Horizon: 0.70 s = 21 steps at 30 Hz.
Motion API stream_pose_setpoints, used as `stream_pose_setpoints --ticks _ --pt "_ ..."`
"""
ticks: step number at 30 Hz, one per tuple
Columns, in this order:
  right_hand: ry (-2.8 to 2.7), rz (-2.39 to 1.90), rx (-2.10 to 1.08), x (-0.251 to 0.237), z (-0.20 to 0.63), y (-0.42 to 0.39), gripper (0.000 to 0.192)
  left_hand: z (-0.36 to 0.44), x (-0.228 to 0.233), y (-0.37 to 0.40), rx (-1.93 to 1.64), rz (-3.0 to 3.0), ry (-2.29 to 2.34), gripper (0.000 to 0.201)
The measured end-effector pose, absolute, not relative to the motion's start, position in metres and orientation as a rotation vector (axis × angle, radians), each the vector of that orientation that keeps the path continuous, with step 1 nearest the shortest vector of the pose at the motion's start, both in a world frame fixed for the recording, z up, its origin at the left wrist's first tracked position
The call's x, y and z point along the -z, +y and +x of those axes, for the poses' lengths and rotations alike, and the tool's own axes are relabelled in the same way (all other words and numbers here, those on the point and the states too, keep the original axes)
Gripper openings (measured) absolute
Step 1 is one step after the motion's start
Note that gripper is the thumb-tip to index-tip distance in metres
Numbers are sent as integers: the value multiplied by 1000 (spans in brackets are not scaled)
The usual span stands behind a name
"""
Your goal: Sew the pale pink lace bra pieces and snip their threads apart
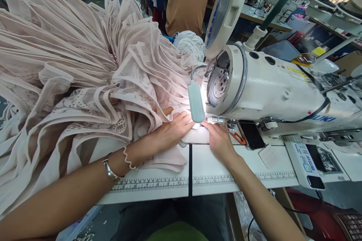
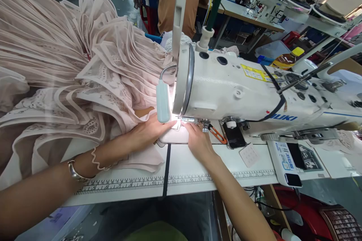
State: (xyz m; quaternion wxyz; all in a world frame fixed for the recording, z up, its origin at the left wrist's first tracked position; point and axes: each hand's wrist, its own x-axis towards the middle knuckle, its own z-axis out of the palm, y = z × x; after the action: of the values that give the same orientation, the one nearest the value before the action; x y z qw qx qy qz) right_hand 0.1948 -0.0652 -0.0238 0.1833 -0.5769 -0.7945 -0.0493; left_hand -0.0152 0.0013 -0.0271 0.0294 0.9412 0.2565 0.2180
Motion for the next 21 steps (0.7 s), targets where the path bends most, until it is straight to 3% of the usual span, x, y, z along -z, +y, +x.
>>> stream_pose_setpoints --ticks 8,12,18,21 --pt "-2206 -1637 172 22 193 -66 36 -16 25 0 -740 2631 868 14" --pt "-2245 -1492 282 20 191 -69 25 -16 15 -4 -709 2532 764 24" --pt "-2211 -1277 580 20 186 -68 11 -14 12 -6 -678 2924 620 21" --pt "-2221 -1256 671 19 180 -67 13 -12 13 -8 -676 3038 624 23"
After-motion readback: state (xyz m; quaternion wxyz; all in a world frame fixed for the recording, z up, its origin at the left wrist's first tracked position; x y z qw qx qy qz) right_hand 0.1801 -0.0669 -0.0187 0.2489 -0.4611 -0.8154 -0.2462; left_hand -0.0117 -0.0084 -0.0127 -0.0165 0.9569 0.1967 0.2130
